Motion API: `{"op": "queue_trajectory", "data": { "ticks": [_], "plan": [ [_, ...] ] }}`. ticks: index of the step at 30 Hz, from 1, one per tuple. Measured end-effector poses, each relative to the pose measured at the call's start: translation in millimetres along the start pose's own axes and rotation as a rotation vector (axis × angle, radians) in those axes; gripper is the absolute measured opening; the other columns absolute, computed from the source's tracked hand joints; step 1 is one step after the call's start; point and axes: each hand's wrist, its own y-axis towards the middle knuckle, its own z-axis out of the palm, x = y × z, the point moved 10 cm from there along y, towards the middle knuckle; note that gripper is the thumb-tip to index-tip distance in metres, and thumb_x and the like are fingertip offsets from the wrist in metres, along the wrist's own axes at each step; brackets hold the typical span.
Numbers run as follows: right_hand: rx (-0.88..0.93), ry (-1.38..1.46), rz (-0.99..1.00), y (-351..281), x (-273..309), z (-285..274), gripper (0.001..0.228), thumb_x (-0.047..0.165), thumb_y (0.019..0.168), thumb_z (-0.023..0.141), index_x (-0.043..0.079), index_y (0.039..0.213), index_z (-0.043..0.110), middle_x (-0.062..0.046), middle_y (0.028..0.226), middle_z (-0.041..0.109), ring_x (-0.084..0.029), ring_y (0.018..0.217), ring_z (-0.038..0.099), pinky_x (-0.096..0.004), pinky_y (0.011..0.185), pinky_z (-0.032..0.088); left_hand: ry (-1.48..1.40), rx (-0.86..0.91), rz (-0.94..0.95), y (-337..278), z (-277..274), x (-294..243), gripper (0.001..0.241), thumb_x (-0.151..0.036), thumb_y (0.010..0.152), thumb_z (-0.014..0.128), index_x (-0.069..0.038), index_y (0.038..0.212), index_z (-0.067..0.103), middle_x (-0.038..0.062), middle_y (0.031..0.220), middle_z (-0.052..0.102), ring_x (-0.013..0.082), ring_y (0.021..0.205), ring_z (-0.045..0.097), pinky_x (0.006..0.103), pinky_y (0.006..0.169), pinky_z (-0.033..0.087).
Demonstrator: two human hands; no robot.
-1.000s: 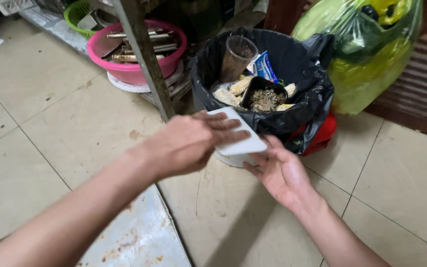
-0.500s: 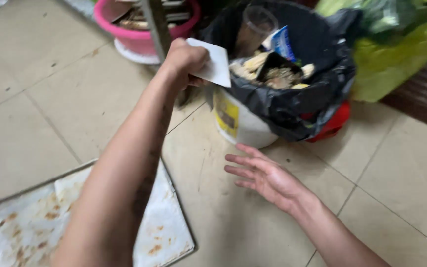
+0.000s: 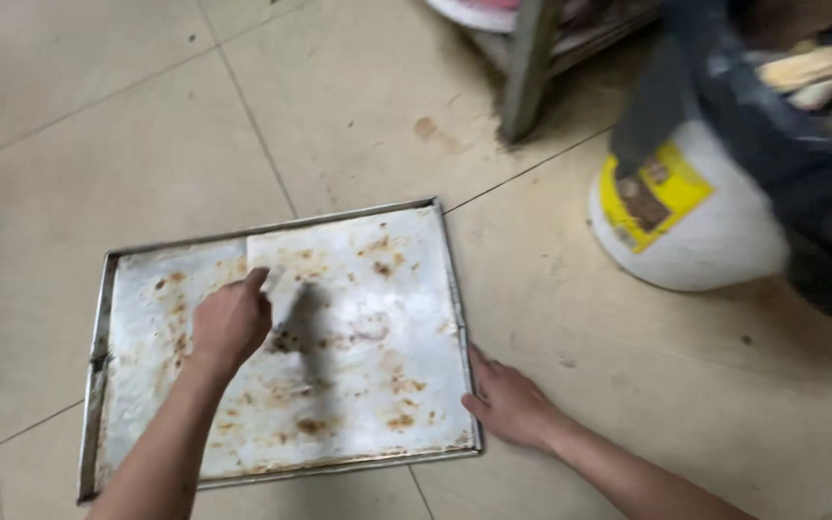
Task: Scraping and cleaning residue from metal baking trays using a handheld scraper.
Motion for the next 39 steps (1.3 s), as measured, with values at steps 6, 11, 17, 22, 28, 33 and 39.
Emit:
{"op": "queue_trajectory", "data": {
  "ticks": [6,11,17,22,28,33,39],
  "plan": [
    [0.132,-0.274,0.103,11.2,-18.8,36.6,0.101,0.042,0.112,0.059,0.015,0.189,0.0,-0.009,0.159,0.057,-0.033,0.141,0.061,-0.052,0.119,0.049,0.099,-0.145,-0.154,39.9,80.6,47.4,0.043,-0.022,0.114,0.051,-0.024,0.155,0.064,0.017,0.11,0.082,0.0454,0.093,0.082,0.059,0.076,0.063],
    [-0.016,-0.257,-0.015,14.5,-17.0,34.7,0.097,0.035,0.106,0.065,0.005,0.185,0.017,-0.014,0.154,0.065,-0.036,0.132,0.067,-0.051,0.108,0.055,0.037,-0.342,0.225,92.7,67.9,-120.6,0.051,-0.044,0.111,0.066,-0.017,0.155,0.064,0.019,0.114,0.076,0.0398,0.093,0.078,0.0537,0.062,0.063],
    [0.08,-0.269,0.061,11.0,-7.1,29.7,0.095,0.038,0.11,0.059,0.009,0.187,0.012,-0.01,0.151,0.063,-0.034,0.13,0.065,-0.052,0.109,0.051,0.038,-0.44,0.586,122.0,41.6,-251.5,0.031,-0.023,0.107,0.062,-0.024,0.136,0.071,0.008,0.113,0.077,0.0296,0.101,0.077,0.0473,0.073,0.061],
    [0.152,-0.27,0.102,12.1,-6.1,29.0,0.093,0.037,0.113,0.056,0.011,0.188,0.006,-0.007,0.149,0.061,-0.031,0.132,0.062,-0.052,0.113,0.047,0.041,-0.332,0.858,107.1,41.6,-261.9,0.042,-0.03,0.106,0.067,-0.021,0.147,0.075,0.008,0.116,0.074,0.0277,0.101,0.072,0.0452,0.086,0.061],
    [0.097,-0.281,0.032,13.5,-17.2,34.5,0.092,0.041,0.111,0.057,0.008,0.185,0.014,-0.011,0.147,0.065,-0.035,0.127,0.067,-0.053,0.106,0.052,0.107,-0.175,1.074,-43.8,67.6,-276.8,0.053,-0.024,0.106,0.076,-0.013,0.157,0.07,0.01,0.124,0.077,0.023,0.1,0.075,0.0383,0.085,0.067],
    [0.122,-0.235,-0.028,14.7,-28.6,39.1,0.095,0.045,0.114,0.052,0.009,0.188,0.005,-0.014,0.162,0.058,-0.037,0.136,0.065,-0.061,0.11,0.052,0.11,-0.026,1.176,-79.6,63.2,-279.5,0.021,-0.026,0.107,0.072,-0.015,0.125,0.077,0.009,0.109,0.078,0.027,0.096,0.073,0.0428,0.08,0.061],
    [0.106,-0.135,-0.006,23.2,-30.3,33.3,0.102,0.038,0.108,0.064,0.021,0.19,0.007,0.0,0.129,0.067,-0.024,0.116,0.066,-0.041,0.103,0.053,0.048,-0.141,0.785,100.4,38.0,-238.3,0.034,-0.022,0.108,0.063,-0.027,0.139,0.075,0.01,0.117,0.08,0.035,0.098,0.079,0.0512,0.073,0.067]
  ]
}}
